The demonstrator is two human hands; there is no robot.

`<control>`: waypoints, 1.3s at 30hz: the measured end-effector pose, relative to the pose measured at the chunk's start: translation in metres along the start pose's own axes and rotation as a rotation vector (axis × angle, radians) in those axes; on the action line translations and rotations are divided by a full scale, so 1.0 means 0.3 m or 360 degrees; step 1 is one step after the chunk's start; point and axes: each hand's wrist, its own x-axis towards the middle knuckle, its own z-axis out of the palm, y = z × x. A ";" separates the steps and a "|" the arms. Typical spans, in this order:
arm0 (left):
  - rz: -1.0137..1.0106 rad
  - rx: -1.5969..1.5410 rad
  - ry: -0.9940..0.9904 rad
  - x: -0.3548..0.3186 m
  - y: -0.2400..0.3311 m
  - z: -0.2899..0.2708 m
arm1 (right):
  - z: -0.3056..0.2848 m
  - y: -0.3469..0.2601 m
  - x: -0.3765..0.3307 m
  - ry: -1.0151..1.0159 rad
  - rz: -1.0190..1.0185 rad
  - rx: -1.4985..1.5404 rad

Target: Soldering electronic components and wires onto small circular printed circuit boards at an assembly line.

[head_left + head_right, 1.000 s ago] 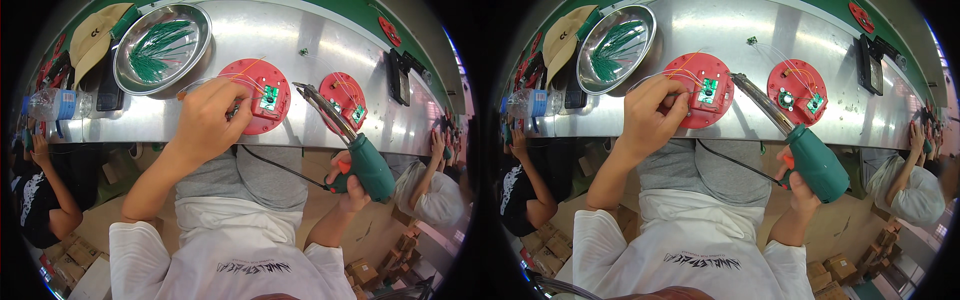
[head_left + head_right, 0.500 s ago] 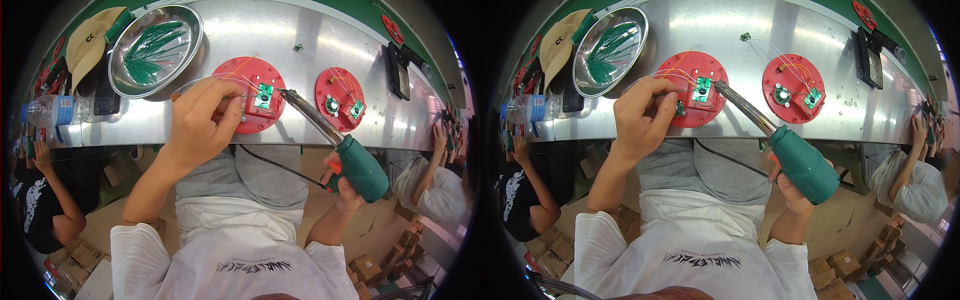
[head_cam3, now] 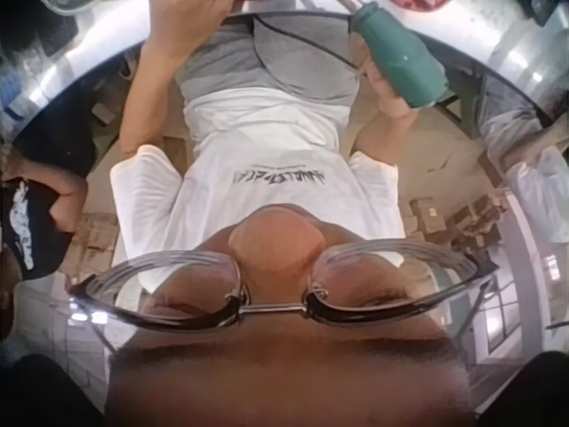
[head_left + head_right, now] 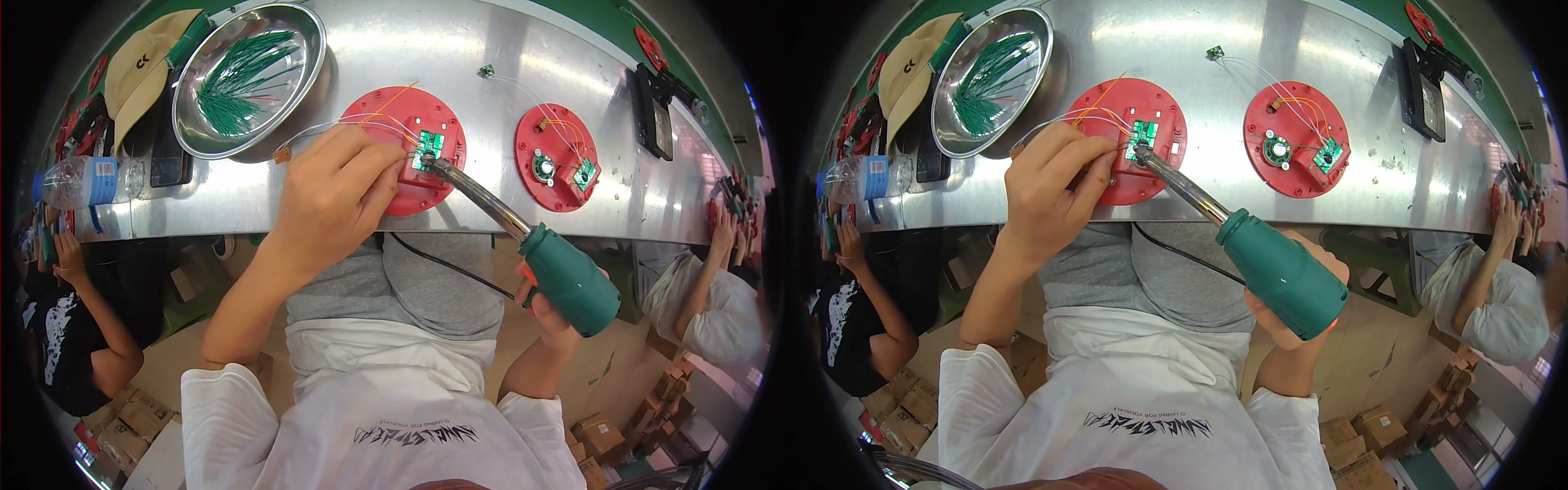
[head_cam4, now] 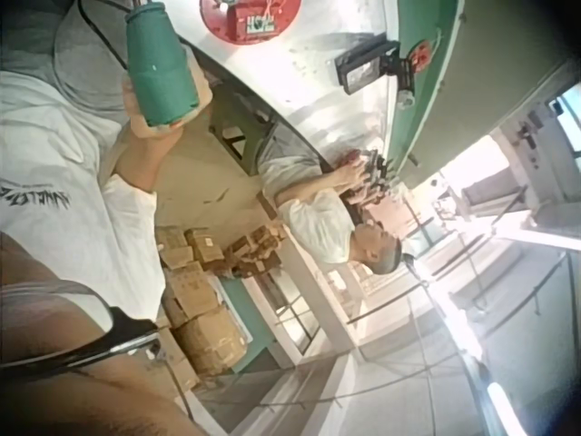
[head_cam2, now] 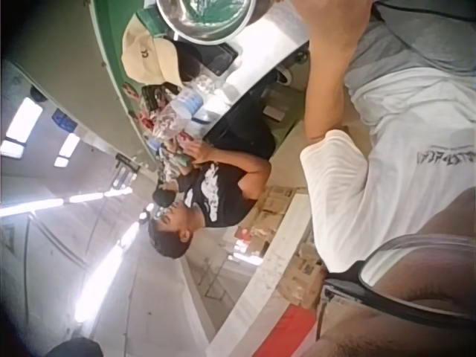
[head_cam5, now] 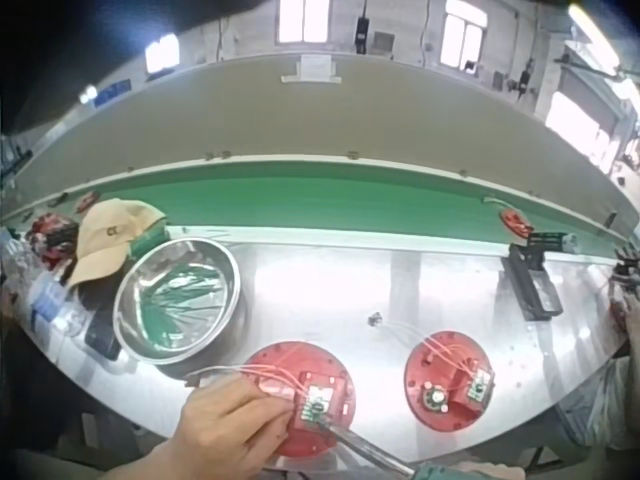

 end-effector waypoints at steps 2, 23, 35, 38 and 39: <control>-0.0003 0.0006 -0.0006 0.000 0.000 -0.001 | 0.005 -0.003 0.001 0.0021 0.0023 -0.0016; -0.0079 -0.0061 0.0005 -0.001 0.001 0.004 | 0.028 -0.042 0.006 0.0143 0.0107 0.0678; -0.0041 -0.0039 0.0014 0.009 0.008 0.008 | 0.003 -0.020 0.019 0.0061 -0.0047 0.0583; -0.0047 -0.0032 -0.0001 0.006 0.006 0.008 | 0.013 -0.018 0.029 0.0111 -0.0135 0.0459; -0.0039 -0.0023 -0.0004 0.006 0.003 0.006 | 0.013 -0.018 0.035 0.0139 -0.0145 0.0469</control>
